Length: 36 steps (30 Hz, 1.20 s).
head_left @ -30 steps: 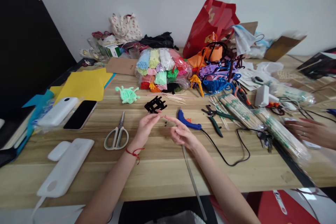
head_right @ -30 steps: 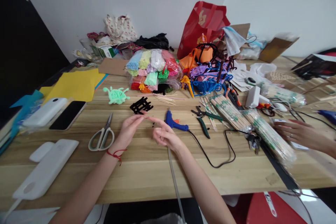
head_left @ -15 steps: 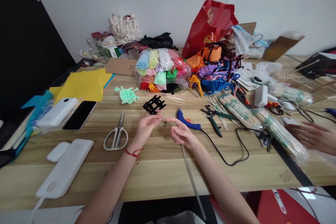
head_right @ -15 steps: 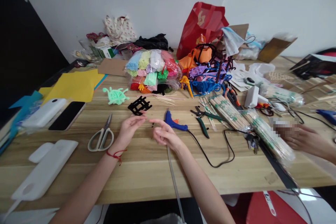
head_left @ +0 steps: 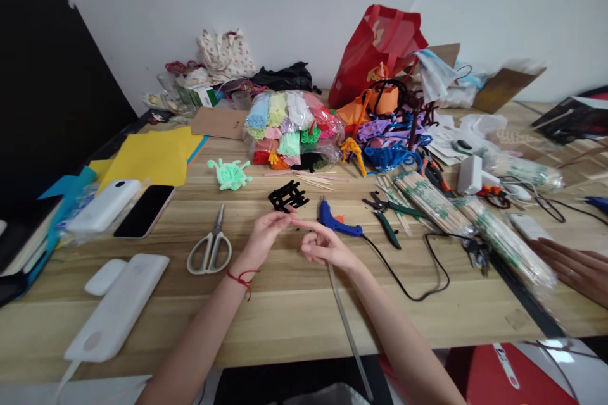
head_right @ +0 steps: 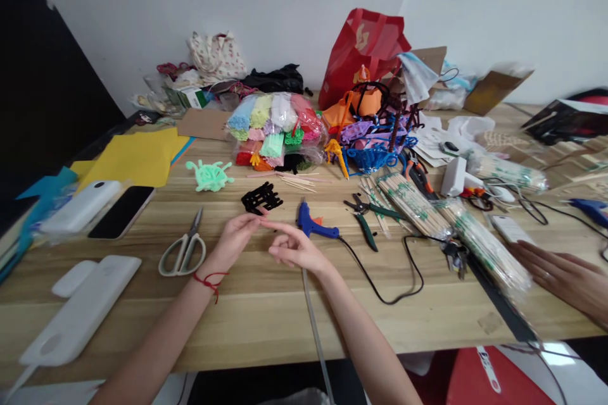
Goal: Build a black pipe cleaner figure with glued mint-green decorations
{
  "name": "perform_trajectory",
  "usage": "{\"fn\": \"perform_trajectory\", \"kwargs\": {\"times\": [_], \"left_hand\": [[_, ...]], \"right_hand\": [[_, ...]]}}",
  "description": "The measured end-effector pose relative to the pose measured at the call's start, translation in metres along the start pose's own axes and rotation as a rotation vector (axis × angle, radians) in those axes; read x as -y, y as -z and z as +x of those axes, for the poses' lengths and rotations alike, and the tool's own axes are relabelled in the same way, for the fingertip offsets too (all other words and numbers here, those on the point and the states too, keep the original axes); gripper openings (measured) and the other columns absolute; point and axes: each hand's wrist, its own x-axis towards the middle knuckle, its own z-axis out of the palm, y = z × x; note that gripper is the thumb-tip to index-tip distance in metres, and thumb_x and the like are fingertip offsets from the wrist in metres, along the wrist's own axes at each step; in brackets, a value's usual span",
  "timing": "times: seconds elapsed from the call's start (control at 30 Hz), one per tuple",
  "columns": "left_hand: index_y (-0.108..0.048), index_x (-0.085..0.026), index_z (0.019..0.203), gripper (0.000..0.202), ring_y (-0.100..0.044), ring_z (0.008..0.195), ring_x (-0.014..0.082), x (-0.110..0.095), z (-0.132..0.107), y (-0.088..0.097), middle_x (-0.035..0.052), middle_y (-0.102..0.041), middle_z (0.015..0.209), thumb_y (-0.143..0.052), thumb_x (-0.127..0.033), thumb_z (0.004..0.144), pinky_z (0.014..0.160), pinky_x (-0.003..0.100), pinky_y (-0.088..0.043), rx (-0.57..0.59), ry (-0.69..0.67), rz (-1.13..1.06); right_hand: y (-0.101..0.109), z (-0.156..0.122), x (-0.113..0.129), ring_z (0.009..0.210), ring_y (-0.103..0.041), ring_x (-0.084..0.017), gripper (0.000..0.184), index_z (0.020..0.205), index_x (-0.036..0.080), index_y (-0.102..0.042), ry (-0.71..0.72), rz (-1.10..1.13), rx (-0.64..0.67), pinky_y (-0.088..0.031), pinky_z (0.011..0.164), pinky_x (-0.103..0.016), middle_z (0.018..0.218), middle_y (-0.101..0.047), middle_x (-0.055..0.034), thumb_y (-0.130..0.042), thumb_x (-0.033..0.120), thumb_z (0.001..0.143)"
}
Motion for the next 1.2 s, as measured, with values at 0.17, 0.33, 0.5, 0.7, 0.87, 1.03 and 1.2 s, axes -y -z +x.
{"fn": "perform_trajectory", "kwargs": {"times": [0.17, 0.33, 0.5, 0.7, 0.87, 1.03, 1.2], "left_hand": [[-0.066, -0.013, 0.065, 0.032, -0.060, 0.079, 0.0131, 0.001, 0.001, -0.003, 0.0036, -0.066, 0.087, -0.084, -0.039, 0.059, 0.089, 0.032, -0.047, 0.031, 0.035, -0.264], [-0.051, -0.014, 0.059, 0.043, -0.049, 0.059, 0.0068, -0.003, 0.003, -0.001, -0.0014, -0.059, 0.080, -0.081, -0.045, 0.062, 0.077, 0.033, -0.052, 0.133, 0.206, -0.528], [-0.044, -0.015, 0.060, 0.042, -0.045, 0.053, 0.0048, -0.006, 0.001, -0.001, -0.0022, -0.056, 0.078, -0.065, -0.045, 0.080, 0.063, 0.024, -0.048, 0.211, 0.361, -0.653], [-0.057, -0.017, 0.079, 0.030, -0.042, 0.051, 0.0032, -0.008, -0.003, -0.004, -0.0002, -0.061, 0.090, -0.072, -0.043, 0.075, 0.058, 0.021, -0.043, 0.249, 0.371, -0.574], [-0.063, -0.017, 0.089, 0.030, -0.041, 0.052, 0.0033, -0.007, -0.005, -0.007, 0.0023, -0.063, 0.092, -0.074, -0.041, 0.074, 0.059, 0.023, -0.043, 0.265, 0.334, -0.416], [-0.066, -0.016, 0.093, 0.030, -0.039, 0.050, 0.0018, -0.009, -0.003, -0.004, 0.0024, -0.063, 0.089, -0.074, -0.038, 0.074, 0.058, 0.022, -0.042, 0.257, 0.307, -0.370], [-0.062, -0.020, 0.106, 0.036, -0.044, 0.050, -0.0001, -0.012, -0.005, -0.003, 0.0045, -0.063, 0.109, -0.073, -0.035, 0.075, 0.056, 0.021, -0.044, 0.260, 0.236, -0.262]], "right_hand": [[0.005, 0.001, -0.002, 0.041, -0.038, -0.004, 0.046, 0.114, 0.021, -0.062, 0.112, -0.053, -0.214, -0.029, 0.037, -0.017, 0.061, -0.056, 0.0062, -0.075, 0.033, 0.073], [0.017, 0.004, -0.006, 0.047, -0.043, -0.006, 0.024, 0.077, 0.021, -0.059, 0.251, -0.063, -0.491, -0.035, 0.041, -0.018, 0.067, -0.055, 0.0038, -0.079, 0.032, 0.068], [0.023, 0.005, -0.006, 0.067, -0.052, -0.009, 0.035, 0.101, 0.025, -0.064, 0.355, -0.332, -0.595, -0.047, 0.059, -0.025, 0.110, -0.051, -0.0048, -0.077, 0.032, 0.070], [0.022, 0.005, -0.008, 0.083, -0.055, -0.016, 0.016, 0.087, 0.023, -0.068, 0.366, -0.493, -0.579, -0.048, 0.063, -0.027, 0.106, -0.053, -0.0069, -0.068, 0.036, 0.079], [0.021, 0.007, -0.014, 0.072, -0.053, -0.015, 0.020, 0.087, 0.021, -0.064, 0.280, -0.446, -0.610, -0.046, 0.059, -0.028, 0.095, -0.060, -0.0060, -0.069, 0.037, 0.076], [0.020, 0.008, -0.017, 0.071, -0.055, -0.016, 0.022, 0.085, 0.020, -0.063, 0.244, -0.366, -0.627, -0.047, 0.066, -0.030, 0.085, -0.062, -0.0044, -0.068, 0.040, 0.076], [0.020, 0.008, -0.021, 0.065, -0.055, -0.014, 0.022, 0.089, 0.021, -0.062, 0.217, -0.297, -0.625, -0.047, 0.065, -0.030, 0.077, -0.061, -0.0016, -0.068, 0.038, 0.077]]}}
